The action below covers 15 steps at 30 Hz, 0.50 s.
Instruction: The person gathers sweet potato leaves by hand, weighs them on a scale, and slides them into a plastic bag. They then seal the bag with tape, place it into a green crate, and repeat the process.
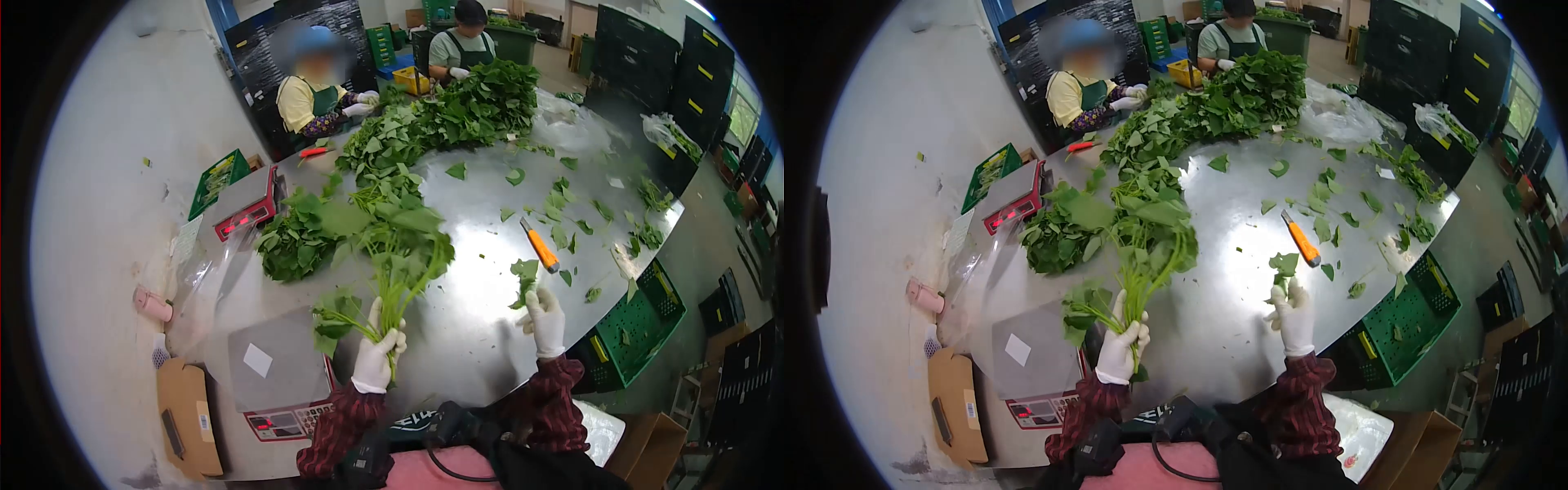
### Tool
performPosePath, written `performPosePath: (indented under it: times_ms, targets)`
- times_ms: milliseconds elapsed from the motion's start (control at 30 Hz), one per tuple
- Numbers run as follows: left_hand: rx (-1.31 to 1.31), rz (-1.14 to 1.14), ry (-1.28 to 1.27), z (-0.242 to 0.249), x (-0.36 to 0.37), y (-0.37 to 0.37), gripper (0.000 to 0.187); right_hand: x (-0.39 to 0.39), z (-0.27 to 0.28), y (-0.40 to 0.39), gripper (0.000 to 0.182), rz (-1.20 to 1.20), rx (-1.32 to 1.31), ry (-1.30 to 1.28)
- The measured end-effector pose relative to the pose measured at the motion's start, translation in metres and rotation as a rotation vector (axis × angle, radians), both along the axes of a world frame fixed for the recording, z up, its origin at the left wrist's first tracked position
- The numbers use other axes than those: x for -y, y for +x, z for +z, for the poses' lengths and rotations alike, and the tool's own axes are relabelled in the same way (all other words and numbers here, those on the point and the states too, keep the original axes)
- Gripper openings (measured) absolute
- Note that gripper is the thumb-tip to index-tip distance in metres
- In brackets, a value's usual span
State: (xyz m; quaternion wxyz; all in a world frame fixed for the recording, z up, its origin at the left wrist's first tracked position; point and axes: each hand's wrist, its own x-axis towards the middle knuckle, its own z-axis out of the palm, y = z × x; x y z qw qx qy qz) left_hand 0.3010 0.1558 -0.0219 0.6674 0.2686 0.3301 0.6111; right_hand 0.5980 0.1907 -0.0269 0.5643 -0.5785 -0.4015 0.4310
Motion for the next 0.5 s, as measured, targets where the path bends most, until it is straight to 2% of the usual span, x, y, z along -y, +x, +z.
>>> performPosePath:
  times_ms: [33, 67, 133, 167, 267, 300, 333, 400, 433, 467, 500]
  targets:
    - [-0.053, -0.042, 0.029, 0.003, 0.002, 0.001, 0.076, 0.003, 0.012, -0.005, 0.045, 0.114, 0.028, -0.14]
    - [-0.054, -0.039, 0.032, 0.003, 0.004, 0.004, 0.076, 0.009, 0.02, -0.017, 0.045, 0.227, 0.055, -0.288]
    - [-0.251, -0.11, 0.064, 0.005, 0.009, 0.011, 0.078, 0.017, 0.022, -0.05, 0.049, 0.523, 0.078, -0.305]
    - [-0.357, -0.121, 0.105, 0.009, 0.013, 0.015, 0.081, 0.02, 0.029, -0.063, 0.048, 0.665, -0.006, -0.262]
    - [-0.501, -0.24, 0.043, 0.01, 0.029, 0.013, 0.086, 0.014, 0.01, -0.096, 0.034, 0.655, -0.426, -0.183]
    - [-0.49, -0.203, -0.04, 0.017, 0.037, 0.012, 0.07, 0.015, 0.014, -0.102, 0.034, 0.661, -0.427, -0.183]
    - [-0.491, -0.194, -0.039, 0.015, 0.038, 0.007, 0.07, 0.015, 0.02, -0.109, 0.031, 0.673, -0.415, -0.169]
    - [-0.756, -0.415, -0.148, 0.008, 0.042, -0.01, 0.034, 0.024, 0.042, -0.128, 0.024, 0.728, -0.415, -0.165]
    - [-0.708, -0.379, -0.093, 0.025, 0.05, -0.01, 0.008, 0.027, 0.036, -0.145, 0.024, 0.68, -0.224, -0.02]
    - [-0.542, -0.276, 0.037, 0.004, 0.056, -0.011, 0.011, 0.03, 0.027, -0.163, 0.025, 0.635, -0.039, 0.127]
    - [-0.59, -0.251, -0.001, 0.002, 0.062, -0.022, 0.011, 0.034, 0.024, -0.181, 0.027, 0.621, -0.158, 0.077]
